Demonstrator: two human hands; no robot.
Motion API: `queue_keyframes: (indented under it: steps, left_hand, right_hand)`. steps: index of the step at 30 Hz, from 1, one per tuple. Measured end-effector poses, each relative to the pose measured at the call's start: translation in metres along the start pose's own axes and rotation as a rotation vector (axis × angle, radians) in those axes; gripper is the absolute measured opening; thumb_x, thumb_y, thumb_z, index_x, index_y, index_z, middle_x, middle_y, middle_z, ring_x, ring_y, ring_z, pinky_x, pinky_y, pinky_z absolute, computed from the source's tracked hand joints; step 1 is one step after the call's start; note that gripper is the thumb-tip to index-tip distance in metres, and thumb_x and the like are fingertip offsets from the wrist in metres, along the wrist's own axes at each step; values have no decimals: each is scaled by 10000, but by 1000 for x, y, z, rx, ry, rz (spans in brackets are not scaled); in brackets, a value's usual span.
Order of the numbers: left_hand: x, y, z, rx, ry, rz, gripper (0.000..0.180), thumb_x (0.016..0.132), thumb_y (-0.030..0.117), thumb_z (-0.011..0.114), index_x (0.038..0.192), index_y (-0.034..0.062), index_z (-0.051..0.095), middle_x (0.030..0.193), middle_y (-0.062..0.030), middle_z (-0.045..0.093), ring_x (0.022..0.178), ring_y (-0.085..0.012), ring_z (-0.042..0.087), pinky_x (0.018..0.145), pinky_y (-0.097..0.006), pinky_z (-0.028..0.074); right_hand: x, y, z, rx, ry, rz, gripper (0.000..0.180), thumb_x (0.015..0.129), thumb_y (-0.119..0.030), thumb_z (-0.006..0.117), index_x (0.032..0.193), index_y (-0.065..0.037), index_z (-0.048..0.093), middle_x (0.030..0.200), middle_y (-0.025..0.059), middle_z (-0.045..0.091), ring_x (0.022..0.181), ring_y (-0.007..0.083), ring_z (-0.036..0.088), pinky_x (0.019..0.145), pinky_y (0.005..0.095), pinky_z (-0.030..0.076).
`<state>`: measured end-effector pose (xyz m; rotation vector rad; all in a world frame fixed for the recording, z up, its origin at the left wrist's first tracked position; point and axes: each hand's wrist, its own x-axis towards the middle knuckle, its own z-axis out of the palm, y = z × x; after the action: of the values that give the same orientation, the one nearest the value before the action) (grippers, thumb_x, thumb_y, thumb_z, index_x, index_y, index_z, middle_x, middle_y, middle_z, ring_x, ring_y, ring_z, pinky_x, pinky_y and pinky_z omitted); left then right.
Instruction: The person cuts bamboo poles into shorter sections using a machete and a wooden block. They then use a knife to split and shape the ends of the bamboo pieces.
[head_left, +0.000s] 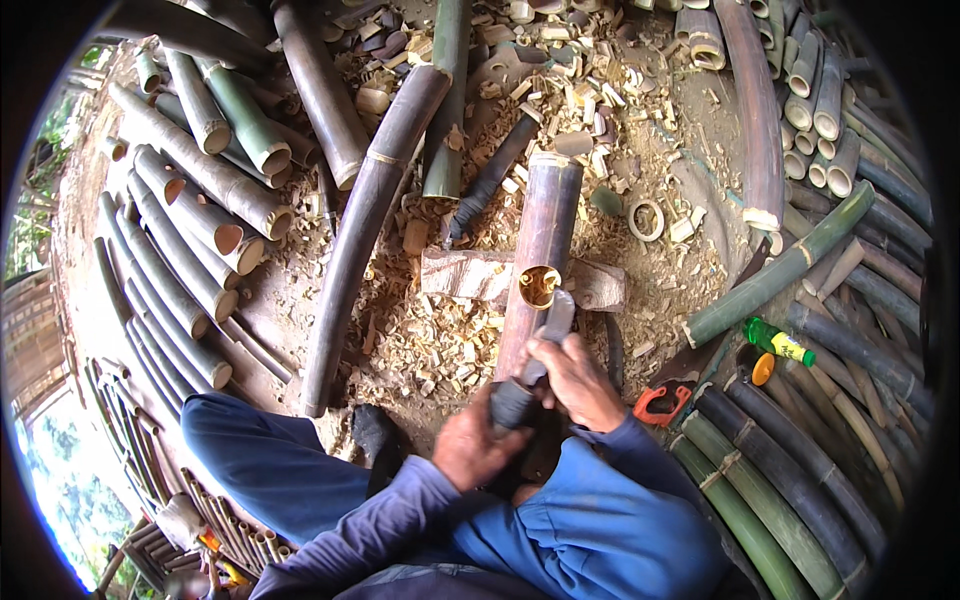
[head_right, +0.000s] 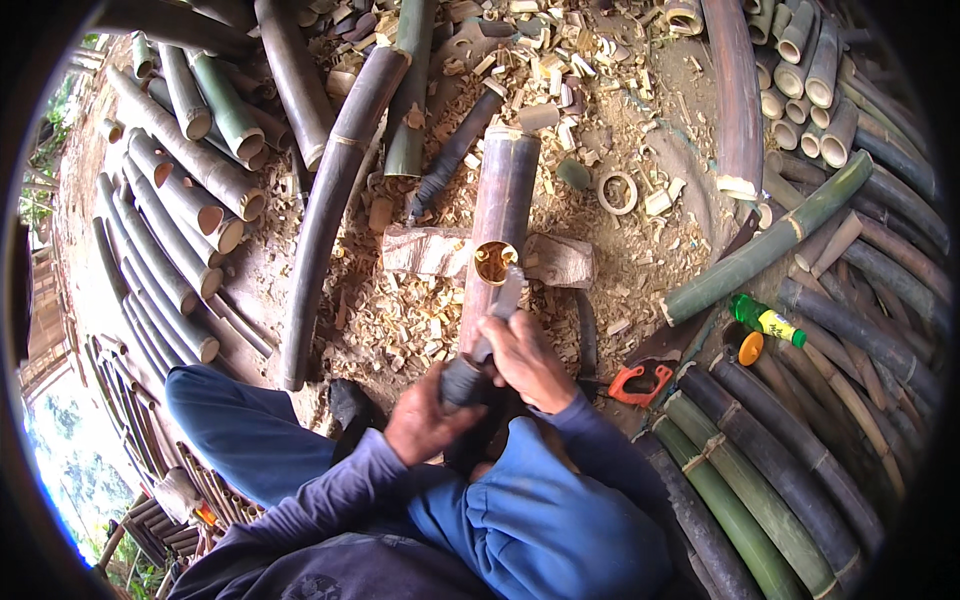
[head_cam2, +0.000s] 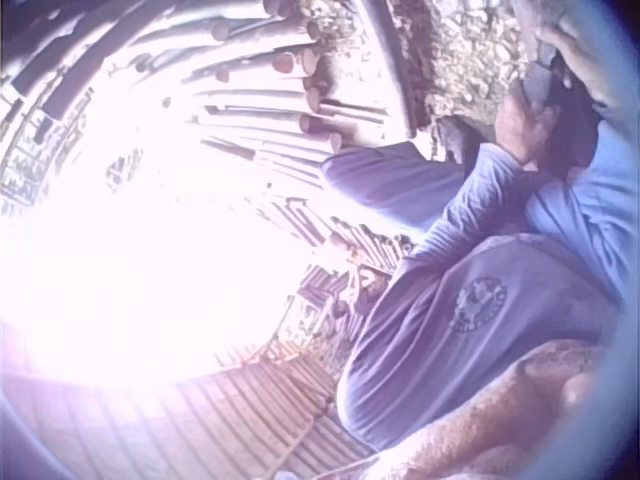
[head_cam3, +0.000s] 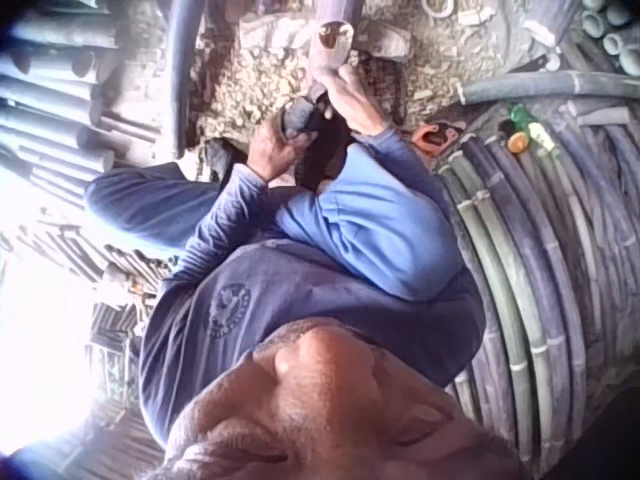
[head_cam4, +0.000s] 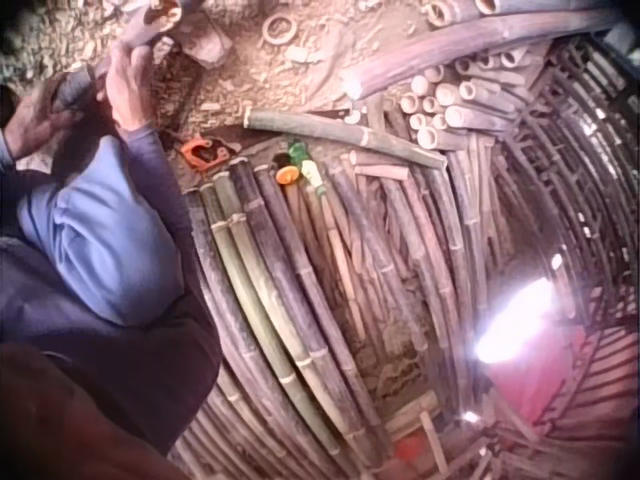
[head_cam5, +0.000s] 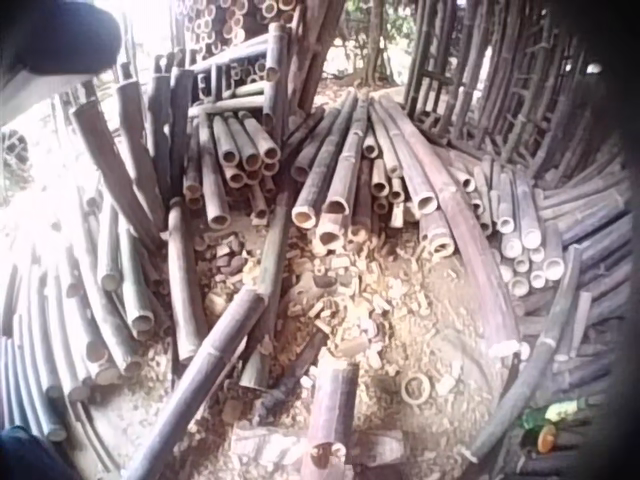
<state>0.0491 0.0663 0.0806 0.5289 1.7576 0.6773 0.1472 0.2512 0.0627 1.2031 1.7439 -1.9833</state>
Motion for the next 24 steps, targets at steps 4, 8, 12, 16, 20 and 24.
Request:
queue_keyframes:
  steps: [4, 8, 12, 16, 20, 24]
  left_hand:
    - [23, 20, -64, 229, 194, -154, 405, 675, 212, 877, 977, -11, 724, 799, -160, 729, 731, -242, 720, 721, -397, 572]
    - [54, 92, -135, 702, 229, -17, 321, 624, 230, 848, 842, 12, 758, 704, -168, 698, 672, -297, 711, 677, -418, 569]
    - [70, 158, -133, 1074, 222, 153, 131, 677, 163, 704, 735, 48, 684, 651, -151, 644, 637, -349, 679, 592, -449, 525]
    - [69, 199, -89, 1346, 71, 466, 127, 726, 157, 709, 638, 88, 650, 627, -101, 635, 609, -270, 676, 549, -420, 496]
    - [87, 180, -106, 1499, 49, 622, 132, 744, 177, 709, 646, 99, 667, 649, -86, 653, 635, -237, 690, 563, -406, 524]
    - [144, 192, -182, 1284, -592, 255, 264, 622, 172, 813, 835, 35, 738, 701, -115, 722, 654, -222, 730, 592, -382, 591]
  right_hand:
    - [39, -21, 30, 623, 2, 162, 278, 1034, -294, 592, 1132, -34, 579, 1008, 93, 662, 777, 175, 668, 538, 299, 559]
    - [54, -44, 36, 1032, -31, 45, 288, 1010, -261, 599, 1134, -1, 594, 1006, 146, 684, 791, 245, 714, 635, 395, 630]
    - [52, -28, 27, 1371, -100, -58, 230, 1046, -200, 530, 1166, -24, 617, 1061, 134, 726, 947, 230, 725, 770, 418, 628]
    - [46, -20, 27, 1743, -91, 73, 215, 1068, -217, 524, 1205, -102, 643, 1138, 50, 736, 1008, 203, 718, 852, 405, 605]
    - [55, -10, 39, 1836, -224, -17, 248, 1062, -236, 543, 1232, -90, 650, 1167, 64, 732, 1004, 206, 713, 903, 386, 600]
    - [44, -50, 56, 1774, -127, 60, 284, 1030, -214, 602, 1104, 59, 627, 1000, 182, 704, 938, 301, 716, 880, 422, 625]
